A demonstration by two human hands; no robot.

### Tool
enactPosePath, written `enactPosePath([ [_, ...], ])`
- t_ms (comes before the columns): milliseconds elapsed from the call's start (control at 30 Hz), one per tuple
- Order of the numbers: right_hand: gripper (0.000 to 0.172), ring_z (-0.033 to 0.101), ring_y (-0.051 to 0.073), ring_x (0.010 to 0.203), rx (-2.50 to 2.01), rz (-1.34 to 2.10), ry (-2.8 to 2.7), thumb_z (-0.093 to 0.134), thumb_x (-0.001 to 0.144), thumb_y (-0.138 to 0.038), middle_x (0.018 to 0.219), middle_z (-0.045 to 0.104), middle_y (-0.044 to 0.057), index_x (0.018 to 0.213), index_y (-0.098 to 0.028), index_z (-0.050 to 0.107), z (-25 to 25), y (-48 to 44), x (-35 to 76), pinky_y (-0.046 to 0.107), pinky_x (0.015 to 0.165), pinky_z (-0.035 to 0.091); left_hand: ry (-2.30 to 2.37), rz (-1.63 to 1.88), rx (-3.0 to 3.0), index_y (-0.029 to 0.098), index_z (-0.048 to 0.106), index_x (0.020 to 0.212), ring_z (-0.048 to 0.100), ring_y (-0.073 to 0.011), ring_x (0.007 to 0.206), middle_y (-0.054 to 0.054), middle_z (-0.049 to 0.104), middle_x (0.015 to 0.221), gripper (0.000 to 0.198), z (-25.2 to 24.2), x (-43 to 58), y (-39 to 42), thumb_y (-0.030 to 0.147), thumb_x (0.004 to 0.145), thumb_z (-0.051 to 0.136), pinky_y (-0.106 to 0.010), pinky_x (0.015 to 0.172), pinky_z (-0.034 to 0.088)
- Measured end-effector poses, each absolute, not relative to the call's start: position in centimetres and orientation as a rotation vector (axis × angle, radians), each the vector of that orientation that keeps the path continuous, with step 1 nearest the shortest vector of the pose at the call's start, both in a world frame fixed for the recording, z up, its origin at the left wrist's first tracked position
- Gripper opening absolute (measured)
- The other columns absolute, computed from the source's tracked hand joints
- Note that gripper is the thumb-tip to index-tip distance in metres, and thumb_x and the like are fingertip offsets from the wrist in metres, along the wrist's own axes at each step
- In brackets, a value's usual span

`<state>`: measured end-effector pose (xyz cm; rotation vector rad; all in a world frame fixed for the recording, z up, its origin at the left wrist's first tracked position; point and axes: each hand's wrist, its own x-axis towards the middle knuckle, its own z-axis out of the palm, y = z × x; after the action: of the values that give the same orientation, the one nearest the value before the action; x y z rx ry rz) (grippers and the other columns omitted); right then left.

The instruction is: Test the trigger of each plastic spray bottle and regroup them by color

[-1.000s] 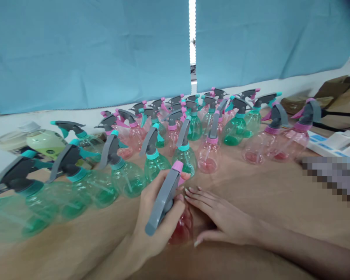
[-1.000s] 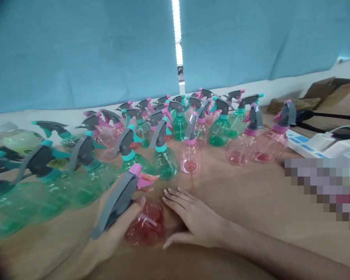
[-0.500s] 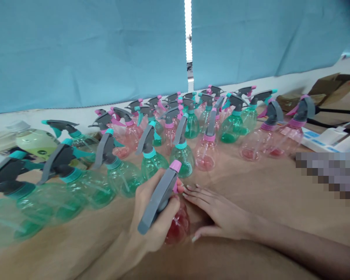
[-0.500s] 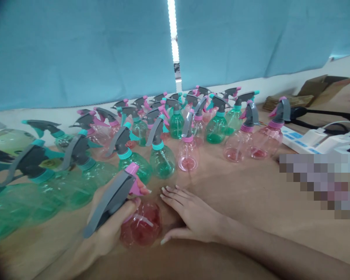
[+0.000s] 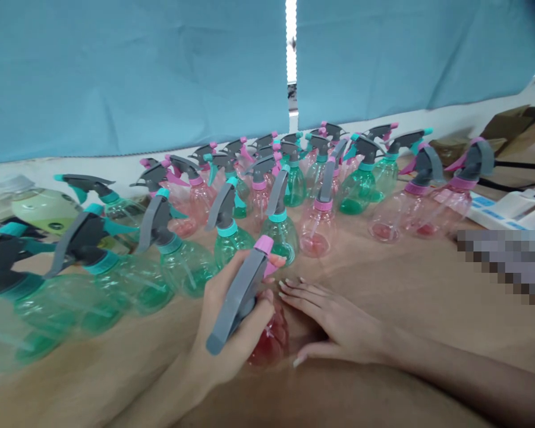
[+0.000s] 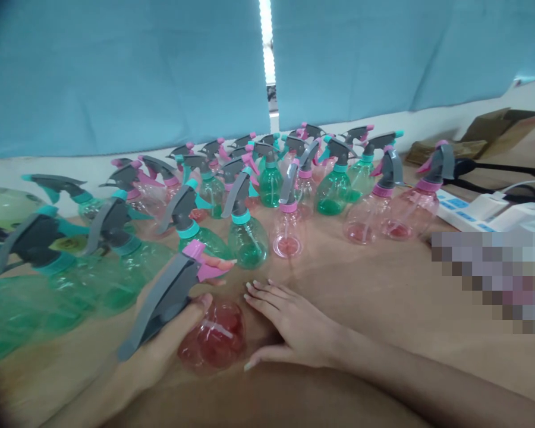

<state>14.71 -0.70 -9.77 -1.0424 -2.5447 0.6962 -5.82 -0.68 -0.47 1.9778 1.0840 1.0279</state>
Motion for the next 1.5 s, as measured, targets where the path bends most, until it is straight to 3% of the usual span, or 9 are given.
enactPosePath([
  [233, 0.091, 0.026, 0.027, 0.14, -1.032, 0.698, -2.54, 0.053, 0.077, -0.07, 0.151, 0.03, 0.013, 0.146, -0.014, 0.031, -9.8, -0.64, 14.71, 0.045, 0.115, 0.021, 1.103, 1.028, 1.929, 0.026, 0.058, 0.1, 0.068, -0.0177, 0.085, -0.001, 0.069, 0.099, 0.033, -0.51, -5.62, -0.51, 0.012, 0.071, 0.052, -0.03, 0.081, 0.056],
  [433, 0.092, 0.025, 0.026, 0.14, -1.021, 0.689, -2.543, 0.054, 0.077, -0.07, 0.15, 0.03, 0.013, 0.144, -0.01, 0.034, -9.72, -0.59, 14.74, 0.043, 0.115, 0.021, 1.08, 1.034, 1.926, 0.028, 0.059, 0.107, 0.069, -0.0172, 0.081, -0.001, 0.069, 0.108, 0.039, -0.68, -5.71, -0.63, 0.012, 0.072, 0.053, -0.028, 0.071, 0.058],
  [600, 0.09, 0.026, 0.026, 0.14, -1.022, 0.679, -2.546, 0.053, 0.078, -0.069, 0.15, 0.031, 0.013, 0.143, -0.01, 0.035, -9.54, -0.62, 14.78, 0.043, 0.115, 0.021, 1.115, 1.05, 1.917, 0.029, 0.059, 0.107, 0.069, -0.0177, 0.08, 0.0, 0.069, 0.109, 0.039, -0.58, -5.78, -0.76, 0.012, 0.072, 0.054, -0.03, 0.073, 0.058],
  [833, 0.087, 0.025, 0.026, 0.14, -1.006, 0.701, -2.551, 0.053, 0.078, -0.069, 0.152, 0.029, 0.01, 0.144, -0.015, 0.035, -9.95, -0.31, 15.18, 0.044, 0.115, 0.02, 1.144, 1.076, 1.897, 0.027, 0.058, 0.1, 0.067, -0.0167, 0.079, 0.001, 0.068, 0.096, 0.031, -0.3, -5.24, -0.99, 0.013, 0.072, 0.052, -0.03, 0.076, 0.056],
  [1067, 0.084, 0.026, 0.026, 0.14, -0.985, 0.721, -2.537, 0.056, 0.079, -0.066, 0.151, 0.031, 0.009, 0.144, -0.018, 0.035, -10.22, -0.03, 15.35, 0.045, 0.115, 0.022, 1.121, 1.082, 1.919, 0.026, 0.058, 0.099, 0.065, -0.016, 0.068, 0.002, 0.066, 0.083, 0.032, -0.32, -5.44, -0.9, 0.014, 0.07, 0.053, -0.029, 0.069, 0.056],
  [1300, 0.084, 0.029, 0.026, 0.139, -0.984, 0.727, -2.527, 0.056, 0.078, -0.067, 0.15, 0.033, 0.01, 0.143, -0.017, 0.038, -9.87, -0.06, 15.2, 0.045, 0.114, 0.023, 1.097, 1.029, 1.913, 0.028, 0.057, 0.103, 0.067, -0.0175, 0.081, -0.001, 0.067, 0.11, 0.036, -0.38, -5.73, -0.9, 0.012, 0.072, 0.054, -0.03, 0.074, 0.057],
  [1500, 0.082, 0.029, 0.024, 0.139, -0.983, 0.68, -2.544, 0.055, 0.079, -0.067, 0.149, 0.034, 0.011, 0.141, -0.014, 0.041, -9.81, -0.03, 15.08, 0.043, 0.115, 0.022, 1.096, 0.996, 1.916, 0.027, 0.057, 0.108, 0.067, -0.0178, 0.084, -0.002, 0.067, 0.112, 0.039, -0.49, -5.78, -0.65, 0.012, 0.072, 0.053, -0.03, 0.076, 0.057],
])
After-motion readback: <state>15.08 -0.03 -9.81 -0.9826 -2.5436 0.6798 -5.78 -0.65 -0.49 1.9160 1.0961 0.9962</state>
